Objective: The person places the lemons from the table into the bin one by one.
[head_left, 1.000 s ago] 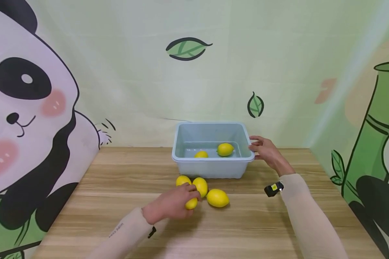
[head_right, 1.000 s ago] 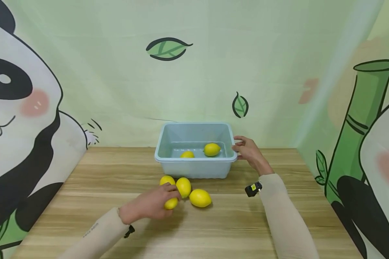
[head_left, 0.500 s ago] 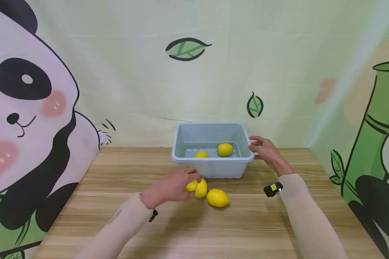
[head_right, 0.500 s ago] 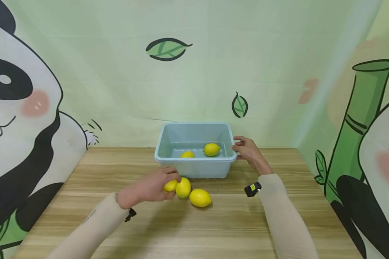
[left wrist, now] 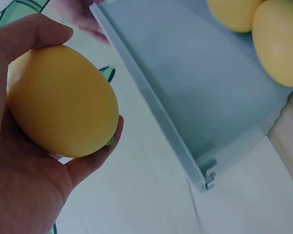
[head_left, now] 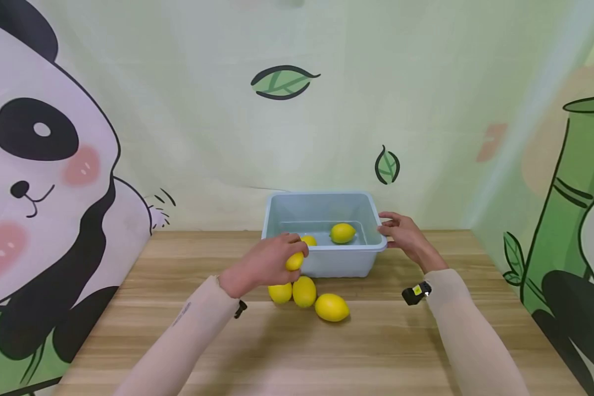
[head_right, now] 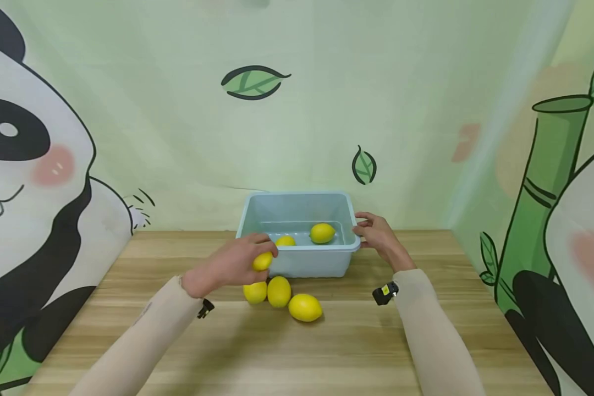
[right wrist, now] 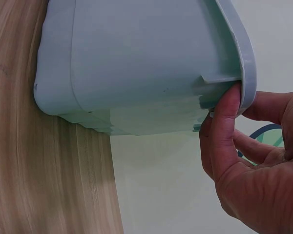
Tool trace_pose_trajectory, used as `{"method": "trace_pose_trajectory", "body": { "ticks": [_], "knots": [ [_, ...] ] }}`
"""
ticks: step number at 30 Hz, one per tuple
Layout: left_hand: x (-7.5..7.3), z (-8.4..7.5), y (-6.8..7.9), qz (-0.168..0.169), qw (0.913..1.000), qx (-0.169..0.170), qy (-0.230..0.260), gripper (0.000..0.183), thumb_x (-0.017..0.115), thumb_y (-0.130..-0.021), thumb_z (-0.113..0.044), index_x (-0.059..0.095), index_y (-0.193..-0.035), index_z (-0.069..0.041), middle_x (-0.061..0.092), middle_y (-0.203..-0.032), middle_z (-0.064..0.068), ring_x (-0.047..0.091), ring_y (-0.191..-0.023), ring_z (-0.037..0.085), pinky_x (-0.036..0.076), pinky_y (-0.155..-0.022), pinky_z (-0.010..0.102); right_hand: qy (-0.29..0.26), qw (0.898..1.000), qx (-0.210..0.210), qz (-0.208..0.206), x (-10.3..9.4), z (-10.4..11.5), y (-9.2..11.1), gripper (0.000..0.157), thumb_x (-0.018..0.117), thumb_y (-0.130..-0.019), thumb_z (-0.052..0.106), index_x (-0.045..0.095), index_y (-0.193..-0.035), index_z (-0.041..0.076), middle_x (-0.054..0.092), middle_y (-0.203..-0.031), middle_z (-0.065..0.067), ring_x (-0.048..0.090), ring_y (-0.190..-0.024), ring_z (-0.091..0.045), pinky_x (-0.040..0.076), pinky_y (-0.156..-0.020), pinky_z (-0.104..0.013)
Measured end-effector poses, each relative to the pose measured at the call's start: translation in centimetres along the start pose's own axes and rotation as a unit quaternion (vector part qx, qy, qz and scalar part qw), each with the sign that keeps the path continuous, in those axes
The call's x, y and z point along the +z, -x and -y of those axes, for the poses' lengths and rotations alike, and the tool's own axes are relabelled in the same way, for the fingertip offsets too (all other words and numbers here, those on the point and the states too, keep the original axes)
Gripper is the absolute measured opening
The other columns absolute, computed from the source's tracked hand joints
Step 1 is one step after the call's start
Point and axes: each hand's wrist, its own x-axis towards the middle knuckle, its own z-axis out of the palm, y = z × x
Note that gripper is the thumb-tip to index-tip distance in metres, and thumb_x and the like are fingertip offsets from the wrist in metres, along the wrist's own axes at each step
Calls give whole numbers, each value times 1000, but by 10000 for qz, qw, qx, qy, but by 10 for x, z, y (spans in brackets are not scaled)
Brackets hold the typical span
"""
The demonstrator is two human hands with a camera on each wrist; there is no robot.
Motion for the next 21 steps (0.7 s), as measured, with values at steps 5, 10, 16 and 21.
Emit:
{"method": "trace_pose_trajectory", "body": {
  "ticks": [5, 10, 16, 21],
  "knots": [
    [-5, 9, -9, 8, 9991, -346, 258, 29, 69, -83, -20, 65, -111, -15, 61, -109, 1, 55, -95, 20, 52, -78, 32, 23, 10000, -20, -39, 1, -1, 1, 55, 52, -100, 15, 33, -152, 10, 46, -141, -22, 52, -126, -37, 59, -82, -30],
    [-13, 18, -21, -24, 9978, -589, 298, 30, 68, -84, -21, 65, -113, -15, 62, -108, 2, 54, -89, 19, 48, -69, 30, 12, 10000, -42, -35, 0, 2, 3, 56, 51, -100, 15, 33, -152, 10, 46, -141, -22, 51, -126, -39, 58, -81, -28],
    [-29, 23, -35, -19, 9955, -878, 343, 30, 67, -85, -23, 64, -114, -17, 60, -106, 1, 53, -86, 19, 46, -68, 30, -29, 10000, -46, -32, 0, 1, 2, 56, 51, -100, 14, 32, -152, 10, 45, -141, -22, 51, -126, -38, 58, -80, -29],
    [-36, 27, -45, -11, 9947, -958, 383, 31, 67, -85, -24, 64, -115, -16, 59, -106, 2, 53, -88, 20, 47, -69, 31, -30, 10000, -26, -20, 0, 0, 1, 56, 51, -100, 15, 32, -152, 10, 45, -141, -22, 51, -126, -38, 59, -81, -29]
  ]
}}
